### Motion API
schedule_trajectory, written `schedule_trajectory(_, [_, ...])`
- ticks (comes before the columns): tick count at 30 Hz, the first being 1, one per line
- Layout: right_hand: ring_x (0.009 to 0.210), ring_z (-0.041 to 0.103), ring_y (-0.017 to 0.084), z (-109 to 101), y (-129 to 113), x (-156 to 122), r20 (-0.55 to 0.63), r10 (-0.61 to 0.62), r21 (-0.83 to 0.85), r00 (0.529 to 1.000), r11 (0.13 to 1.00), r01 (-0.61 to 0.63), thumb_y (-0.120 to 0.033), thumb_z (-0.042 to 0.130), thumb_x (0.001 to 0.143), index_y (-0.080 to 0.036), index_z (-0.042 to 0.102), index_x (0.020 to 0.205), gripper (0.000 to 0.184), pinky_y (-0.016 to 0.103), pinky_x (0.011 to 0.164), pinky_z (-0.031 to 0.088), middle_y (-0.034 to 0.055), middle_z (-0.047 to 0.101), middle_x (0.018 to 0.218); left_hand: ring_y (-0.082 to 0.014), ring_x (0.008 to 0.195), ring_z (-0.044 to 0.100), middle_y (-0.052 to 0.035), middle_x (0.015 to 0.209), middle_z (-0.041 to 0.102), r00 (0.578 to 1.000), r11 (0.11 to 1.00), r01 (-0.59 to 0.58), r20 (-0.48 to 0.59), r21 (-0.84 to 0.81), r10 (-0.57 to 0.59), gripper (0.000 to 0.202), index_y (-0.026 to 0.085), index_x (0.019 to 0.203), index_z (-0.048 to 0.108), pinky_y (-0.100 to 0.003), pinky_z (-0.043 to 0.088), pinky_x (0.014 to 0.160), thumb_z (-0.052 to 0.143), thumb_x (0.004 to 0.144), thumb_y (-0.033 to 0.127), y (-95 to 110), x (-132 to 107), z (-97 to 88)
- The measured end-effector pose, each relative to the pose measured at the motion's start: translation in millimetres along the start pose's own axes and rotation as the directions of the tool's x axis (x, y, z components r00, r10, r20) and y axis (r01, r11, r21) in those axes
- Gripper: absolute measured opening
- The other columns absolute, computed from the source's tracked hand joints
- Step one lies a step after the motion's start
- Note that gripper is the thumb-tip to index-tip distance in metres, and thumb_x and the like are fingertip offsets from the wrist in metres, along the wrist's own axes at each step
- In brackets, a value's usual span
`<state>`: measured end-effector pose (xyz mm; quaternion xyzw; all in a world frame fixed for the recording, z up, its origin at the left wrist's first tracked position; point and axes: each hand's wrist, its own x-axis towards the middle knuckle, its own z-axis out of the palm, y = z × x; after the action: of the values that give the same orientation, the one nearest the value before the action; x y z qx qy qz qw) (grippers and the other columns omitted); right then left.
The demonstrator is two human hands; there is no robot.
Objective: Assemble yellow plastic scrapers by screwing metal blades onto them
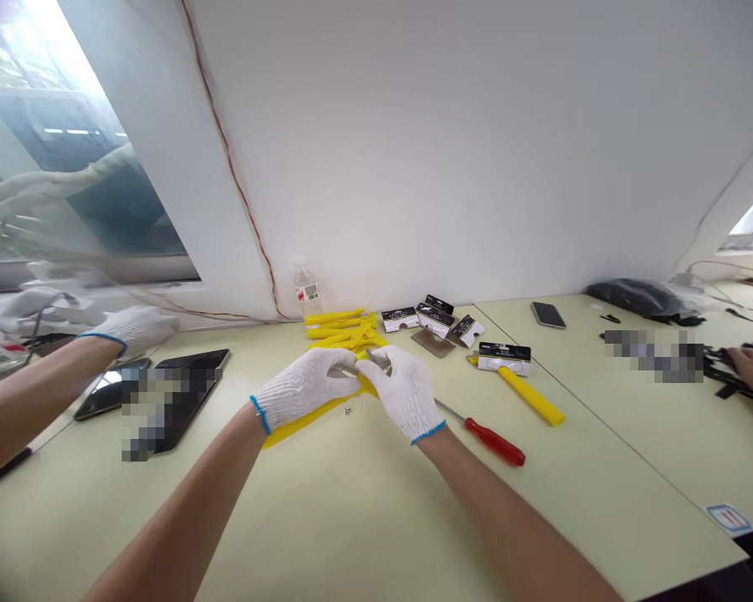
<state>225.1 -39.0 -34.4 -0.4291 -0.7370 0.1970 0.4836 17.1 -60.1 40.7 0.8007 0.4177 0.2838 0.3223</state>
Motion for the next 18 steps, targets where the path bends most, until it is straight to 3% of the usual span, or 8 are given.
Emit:
schedule_trajectory(3, [0.110, 0.059, 0.014, 3.8, 2.8, -0.5, 0.003, -0.002, -0.021, 1.000, 1.000, 0.003, -0.042, 0.055, 0.107, -0.008, 0.062, 0.128, 0.041, 0.031, 0.100, 0.055, 0.0132, 0.058, 0.121, -0.0245, 0.107, 0.067, -0.0098, 0.126, 0.066, 1.000, 1.000, 0.000, -0.004, -0.026, 0.000, 0.038, 0.014, 0.128, 0.065, -0.043, 0.060, 0.091, 0.064, 0.100, 0.040, -3.9, 2.5, 6.5])
schedule_trajectory(8, [0.105, 0.062, 0.010, 4.0, 12.2, 4.7, -0.010, -0.051, -0.006, 0.999, 0.999, 0.051, -0.047, 0.041, 0.111, -0.021, 0.071, 0.109, 0.040, 0.019, 0.091, 0.053, 0.0112, 0.064, 0.113, -0.0183, 0.088, 0.068, -0.0063, 0.101, 0.074, 1.000, 0.997, 0.004, -0.026, -0.071, -0.006, 0.027, 0.017, 0.109, 0.075, -0.029, 0.057, 0.072, 0.067, 0.095, 0.038, -7.8, 6.2, 12.0])
schedule_trajectory(11, [0.099, 0.067, 0.011, 2.0, 15.9, 6.3, -0.041, -0.103, 0.015, 0.994, 0.994, 0.104, -0.051, 0.042, 0.106, -0.026, 0.075, 0.101, 0.041, 0.022, 0.079, 0.053, 0.0111, 0.068, 0.098, -0.0178, 0.082, 0.067, -0.0048, 0.090, 0.075, 0.999, 0.996, 0.006, -0.036, -0.086, -0.009, 0.024, 0.018, 0.102, 0.080, -0.026, 0.051, 0.063, 0.067, 0.090, 0.035, -8.6, 7.2, 10.7])
schedule_trajectory(14, [0.101, 0.068, 0.014, 1.0, 17.2, 6.2, -0.098, -0.155, 0.024, 0.983, 0.987, 0.158, -0.054, 0.045, 0.101, -0.028, 0.075, 0.102, 0.040, 0.025, 0.074, 0.053, 0.0098, 0.070, 0.100, -0.0181, 0.083, 0.068, -0.0056, 0.092, 0.075, 0.999, 0.996, 0.008, -0.037, -0.088, -0.011, 0.025, 0.016, 0.102, 0.079, -0.027, 0.053, 0.067, 0.067, 0.092, 0.036, -9.0, 5.5, 9.3])
schedule_trajectory(18, [0.103, 0.066, 0.012, 0.4, 18.4, 6.1, -0.135, -0.217, 0.026, 0.967, 0.975, 0.222, -0.055, 0.047, 0.101, -0.029, 0.075, 0.098, 0.038, 0.021, 0.074, 0.053, 0.0068, 0.069, 0.103, -0.0200, 0.098, 0.069, -0.0094, 0.116, 0.070, 1.000, 0.996, 0.019, -0.019, -0.082, -0.021, 0.034, 0.014, 0.122, 0.068, -0.038, 0.060, 0.084, 0.065, 0.100, 0.039, -10.4, -0.1, 10.1])
